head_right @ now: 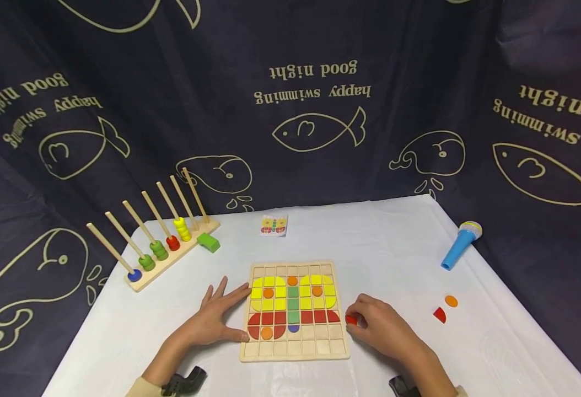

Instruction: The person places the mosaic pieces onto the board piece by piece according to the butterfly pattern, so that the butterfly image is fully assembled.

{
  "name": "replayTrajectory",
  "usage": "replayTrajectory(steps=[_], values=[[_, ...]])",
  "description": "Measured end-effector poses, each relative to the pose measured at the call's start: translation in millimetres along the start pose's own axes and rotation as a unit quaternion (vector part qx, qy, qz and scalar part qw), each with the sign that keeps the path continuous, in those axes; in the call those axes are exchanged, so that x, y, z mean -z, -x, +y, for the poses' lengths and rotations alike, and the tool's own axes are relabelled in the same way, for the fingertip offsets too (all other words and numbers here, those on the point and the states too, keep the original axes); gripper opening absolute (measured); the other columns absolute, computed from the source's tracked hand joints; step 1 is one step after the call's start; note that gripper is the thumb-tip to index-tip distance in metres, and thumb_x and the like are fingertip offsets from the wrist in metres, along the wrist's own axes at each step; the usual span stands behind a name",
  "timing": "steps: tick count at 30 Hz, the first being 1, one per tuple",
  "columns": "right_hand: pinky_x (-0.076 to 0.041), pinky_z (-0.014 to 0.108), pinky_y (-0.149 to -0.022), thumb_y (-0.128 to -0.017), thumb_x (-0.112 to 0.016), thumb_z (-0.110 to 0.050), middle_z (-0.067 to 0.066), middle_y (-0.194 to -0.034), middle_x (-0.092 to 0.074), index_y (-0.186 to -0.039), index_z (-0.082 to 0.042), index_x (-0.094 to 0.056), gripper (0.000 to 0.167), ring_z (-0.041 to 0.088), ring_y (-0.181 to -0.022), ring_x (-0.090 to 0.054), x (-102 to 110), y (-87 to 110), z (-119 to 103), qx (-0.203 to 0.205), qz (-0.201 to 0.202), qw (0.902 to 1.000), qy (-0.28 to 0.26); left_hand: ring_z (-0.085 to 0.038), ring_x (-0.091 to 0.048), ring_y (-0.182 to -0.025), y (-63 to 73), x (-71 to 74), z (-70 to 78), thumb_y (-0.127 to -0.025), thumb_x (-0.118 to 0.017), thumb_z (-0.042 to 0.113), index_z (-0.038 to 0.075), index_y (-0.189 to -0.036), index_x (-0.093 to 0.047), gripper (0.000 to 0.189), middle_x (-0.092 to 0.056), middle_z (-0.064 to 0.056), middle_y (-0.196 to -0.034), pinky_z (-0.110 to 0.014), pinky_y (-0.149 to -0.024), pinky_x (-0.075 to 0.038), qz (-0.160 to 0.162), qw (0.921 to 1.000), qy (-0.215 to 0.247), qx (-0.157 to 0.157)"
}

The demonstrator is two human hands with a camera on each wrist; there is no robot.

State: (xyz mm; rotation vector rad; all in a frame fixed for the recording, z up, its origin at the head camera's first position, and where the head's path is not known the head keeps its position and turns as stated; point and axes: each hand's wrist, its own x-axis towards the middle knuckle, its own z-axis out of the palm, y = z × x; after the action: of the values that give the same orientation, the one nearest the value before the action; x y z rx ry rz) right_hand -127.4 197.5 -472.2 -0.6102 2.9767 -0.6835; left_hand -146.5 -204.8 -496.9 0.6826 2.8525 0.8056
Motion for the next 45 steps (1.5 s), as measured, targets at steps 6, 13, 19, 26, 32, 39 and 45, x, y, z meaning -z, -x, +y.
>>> replayTrajectory(steps=[6, 13, 19, 26, 32, 39, 45], values=[[-0.044, 0.022, -0.065, -0.08, -0.078, -0.032, -0.018, -0.085, -0.051, -0.096, -0.022, -0.072, 0.02, 0.002, -0.074, -0.047, -5.4, -3.6, -7.9, 0.038, -0.005, 0.9992, 0.007, -0.039, 0.002, -0.143, 0.4, -1.5, 0.7, -0.06, -0.074, 0.073, 0.023, -0.147, -0.043, 0.106, -0.032, 0.008, -0.153, -0.061, -0.109, 0.006, 0.002, 1.0, 0.005, 0.001], [-0.047, 0.025, -0.069, -0.081, -0.078, -0.032, -0.018, -0.089, -0.053, -0.098, -0.02, -0.074, 0.022, 0.002, -0.076, -0.048, -9.6, -10.9, -21.8, 0.066, -0.006, 0.9978, -0.002, -0.04, 0.002, -0.143, 0.6, -0.6, 1.5, -0.059, -0.073, 0.074, 0.022, -0.147, -0.043, 0.106, -0.032, 0.007, -0.153, -0.062, -0.109, 0.006, 0.005, 1.0, 0.001, -0.001], [-0.047, 0.024, -0.068, -0.083, -0.075, -0.032, -0.017, -0.089, -0.052, -0.099, -0.02, -0.073, 0.021, 0.002, -0.075, -0.048, -16.8, -16.6, -36.6, 0.111, -0.014, 0.9936, -0.018, -0.042, 0.001, -0.143, -0.1, 0.3, 2.5, -0.06, -0.074, 0.073, 0.021, -0.146, -0.044, 0.106, -0.033, 0.005, -0.153, -0.063, -0.108, 0.006, 0.006, 1.0, 0.003, -0.005], [-0.047, 0.024, -0.069, -0.083, -0.075, -0.032, -0.016, -0.087, -0.053, -0.097, -0.018, -0.073, 0.02, 0.003, -0.074, -0.049, -25.7, -22.9, -51.8, 0.132, -0.026, 0.9905, -0.029, -0.042, 0.001, -0.143, -1.1, -0.5, 2.8, -0.061, -0.074, 0.072, 0.021, -0.147, -0.043, 0.105, -0.033, 0.004, -0.153, -0.063, -0.108, 0.006, 0.003, 1.0, 0.005, -0.006], [-0.046, 0.022, -0.066, -0.083, -0.076, -0.032, -0.016, -0.086, -0.052, -0.093, -0.022, -0.072, 0.015, 0.002, -0.072, -0.048, -30.1, -24.9, -56.2, 0.15, -0.031, 0.9876, -0.036, -0.043, 0.001, -0.142, -1.5, 0.0, 3.9, -0.061, -0.074, 0.071, 0.019, -0.146, -0.044, 0.104, -0.034, 0.003, -0.153, -0.064, -0.108, 0.006, 0.004, 1.0, 0.003, -0.008], [-0.044, 0.021, -0.063, -0.084, -0.074, -0.035, -0.017, -0.084, -0.051, -0.092, -0.024, -0.072, 0.013, 0.001, -0.069, -0.046, -31.3, -24.6, -53.2, 0.156, -0.011, 0.9875, -0.023, -0.042, 0.0, -0.143, -2.0, 0.8, 4.3, -0.06, -0.075, 0.071, 0.02, -0.146, -0.043, 0.105, -0.033, 0.004, -0.153, -0.062, -0.108, 0.006, 0.005, 1.0, -0.006, -0.005], [-0.045, 0.022, -0.064, -0.086, -0.072, -0.034, -0.018, -0.084, -0.052, -0.09, -0.026, -0.071, 0.009, 0.001, -0.069, -0.046, -28.2, -23.5, -49.2, 0.147, 0.003, 0.989, -0.016, -0.041, 0.001, -0.143, -1.1, 1.1, 2.4, -0.06, -0.073, 0.074, 0.022, -0.147, -0.042, 0.106, -0.031, 0.006, -0.154, -0.062, -0.108, 0.006, 0.002, 1.0, -0.009, 0.001]])
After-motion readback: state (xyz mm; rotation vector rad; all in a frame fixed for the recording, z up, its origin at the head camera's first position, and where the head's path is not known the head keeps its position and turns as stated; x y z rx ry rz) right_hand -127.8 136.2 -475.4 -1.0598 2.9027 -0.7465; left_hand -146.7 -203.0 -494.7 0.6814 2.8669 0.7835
